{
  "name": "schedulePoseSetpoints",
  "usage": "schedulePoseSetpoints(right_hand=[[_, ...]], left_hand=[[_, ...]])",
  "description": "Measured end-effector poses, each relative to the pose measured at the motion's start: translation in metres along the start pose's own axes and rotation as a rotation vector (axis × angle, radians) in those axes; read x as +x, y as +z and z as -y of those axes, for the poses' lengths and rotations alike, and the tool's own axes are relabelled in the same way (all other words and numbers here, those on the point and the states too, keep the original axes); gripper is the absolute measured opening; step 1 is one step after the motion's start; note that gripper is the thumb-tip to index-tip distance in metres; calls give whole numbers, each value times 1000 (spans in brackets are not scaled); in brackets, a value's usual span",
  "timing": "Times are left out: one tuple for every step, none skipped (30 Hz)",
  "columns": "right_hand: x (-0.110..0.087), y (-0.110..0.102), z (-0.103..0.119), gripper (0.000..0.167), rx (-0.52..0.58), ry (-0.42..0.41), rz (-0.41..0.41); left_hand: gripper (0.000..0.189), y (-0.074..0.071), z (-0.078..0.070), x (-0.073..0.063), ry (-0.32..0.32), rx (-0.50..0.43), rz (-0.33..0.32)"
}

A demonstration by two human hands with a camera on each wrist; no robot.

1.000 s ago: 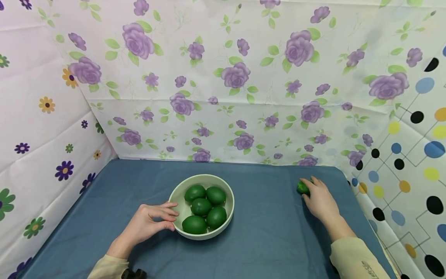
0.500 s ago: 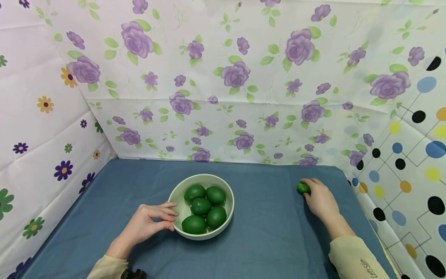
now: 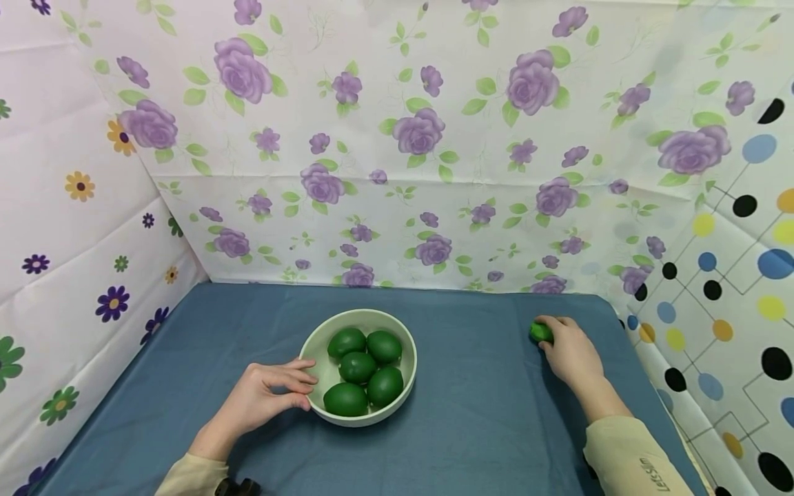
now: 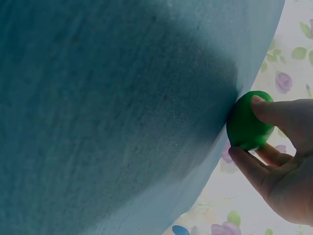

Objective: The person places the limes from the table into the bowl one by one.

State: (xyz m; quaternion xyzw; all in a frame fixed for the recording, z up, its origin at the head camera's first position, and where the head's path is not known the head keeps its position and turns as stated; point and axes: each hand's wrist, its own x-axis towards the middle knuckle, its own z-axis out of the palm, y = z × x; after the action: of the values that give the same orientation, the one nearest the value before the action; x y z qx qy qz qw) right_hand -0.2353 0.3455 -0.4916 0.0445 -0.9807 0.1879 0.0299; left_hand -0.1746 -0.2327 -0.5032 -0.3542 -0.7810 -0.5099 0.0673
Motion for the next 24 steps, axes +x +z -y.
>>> schedulePoseSetpoints(right_hand=[[0,0,0,50,0,2,0],[1,0,0,50,0,4,1],[1,0,0,50,0,6,1],[1,-1,1,50,0,8,2],[1,-1,1,50,-1,11,3],[1,-1,1,50,-1,14,4],[1,-1,1,50,-2,18,5],[1,-1,1,50,-2,21,6],[1,-1,1,50,-3,25,7],[1,0,1,50,-5,26,8],[2,0,1,50,-7,28,10],[2,0,0,50,-8,30,12],[2,1,0,51,-9,31,15],[2,1,0,51,-10,31,18],[3,1,0,52,-12,31,22],[3,1,0,53,-13,31,26],[3,1,0,54,-13,31,29],[3,1,0,54,-12,32,32],[3,1,1,55,-12,30,33],[4,1,1,56,-12,29,34],[4,1,1,56,-12,28,34],[4,1,2,56,-10,28,33],[3,0,2,56,-8,28,32],[3,0,2,56,-7,28,31]], left_hand=[[16,0,0,0,-1,0,-1],[16,0,0,0,-1,1,-1],[16,0,0,0,0,2,-1],[16,0,0,0,0,3,-1],[16,0,1,0,1,4,-1],[16,0,1,0,1,4,0],[16,0,1,0,0,3,1],[16,0,1,0,0,3,2],[16,0,1,0,0,3,2],[16,0,2,0,0,3,2],[16,0,2,0,-1,2,1],[16,0,2,0,-1,0,1],[16,0,2,1,0,-1,0],[16,0,2,1,1,1,-2],[15,0,2,1,1,1,-3],[15,0,1,1,2,1,-3],[15,0,1,1,1,-1,-3],[15,0,1,1,0,-2,-3],[15,0,1,1,-2,-3,-4],[15,0,0,1,-4,-3,-4],[16,0,0,1,-8,-5,-5],[16,0,0,0,-10,-7,-5],[16,0,0,0,-13,-7,-5],[16,0,0,0,-17,-8,-4]])
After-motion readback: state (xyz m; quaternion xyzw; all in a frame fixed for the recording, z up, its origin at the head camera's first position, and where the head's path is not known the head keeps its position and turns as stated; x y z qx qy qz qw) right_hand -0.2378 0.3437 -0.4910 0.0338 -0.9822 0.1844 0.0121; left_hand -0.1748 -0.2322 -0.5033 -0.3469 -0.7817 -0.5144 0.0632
